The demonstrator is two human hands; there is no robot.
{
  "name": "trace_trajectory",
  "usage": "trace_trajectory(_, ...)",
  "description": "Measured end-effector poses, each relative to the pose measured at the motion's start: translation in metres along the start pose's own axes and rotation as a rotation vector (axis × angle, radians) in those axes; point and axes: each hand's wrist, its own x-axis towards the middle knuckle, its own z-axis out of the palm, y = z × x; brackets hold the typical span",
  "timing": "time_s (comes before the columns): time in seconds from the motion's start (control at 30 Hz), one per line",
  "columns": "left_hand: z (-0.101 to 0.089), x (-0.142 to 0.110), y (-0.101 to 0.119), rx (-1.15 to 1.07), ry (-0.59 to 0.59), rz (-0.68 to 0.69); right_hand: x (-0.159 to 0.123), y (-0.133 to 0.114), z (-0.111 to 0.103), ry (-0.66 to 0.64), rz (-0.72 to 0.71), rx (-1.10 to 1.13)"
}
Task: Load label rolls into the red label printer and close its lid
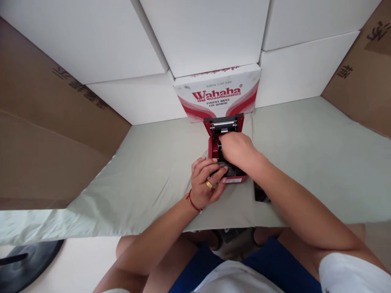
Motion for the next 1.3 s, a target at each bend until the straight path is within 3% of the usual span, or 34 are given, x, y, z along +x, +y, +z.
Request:
trace_trajectory(0.1,0.0,0.0,0.001,0.013,-0.01,-0.001,-0.025,0.019,-0.003,0.174,-0.164,0.34)
trace_trajectory(0.2,0.001,-0.001,0.001,0.008,-0.011,0.025,-0.041,0.041,-0.007,0.633,-0.041,0.646)
trace_trajectory(0.27,0.001,-0.001,0.001,0.004,-0.018,0.036,-0.035,0.054,-0.006,0.913,0.052,0.67)
trace_trajectory(0.3,0.001,-0.001,0.001,0.007,-0.025,0.037,-0.029,0.059,-0.003,0.984,0.046,0.664)
trace_trajectory(0.37,0.001,-0.001,0.001,0.023,-0.041,0.035,-0.012,0.064,0.006,0.987,-0.041,0.658)
trace_trajectory(0.47,0.0,-0.002,0.001,0.045,-0.058,0.037,0.0,0.063,0.02,0.882,-0.208,0.653)
trace_trajectory(0.63,-0.001,-0.005,0.0,0.055,-0.086,0.051,-0.031,0.058,0.036,0.912,-0.32,0.598)
trace_trajectory(0.8,0.0,-0.008,0.002,0.131,-0.067,0.041,-0.057,0.068,0.059,0.889,-0.543,0.547)
trace_trajectory(0.97,0.0,-0.01,-0.002,0.024,-0.048,0.022,-0.062,0.069,0.077,0.874,-0.471,0.603)
trace_trajectory(1.13,-0.003,-0.012,-0.018,-0.255,-0.015,-0.288,-0.065,0.069,0.083,0.819,-0.347,0.592)
trace_trajectory(1.3,-0.001,-0.019,-0.026,-0.418,0.006,-0.523,-0.065,0.068,0.086,0.905,-0.391,0.571)
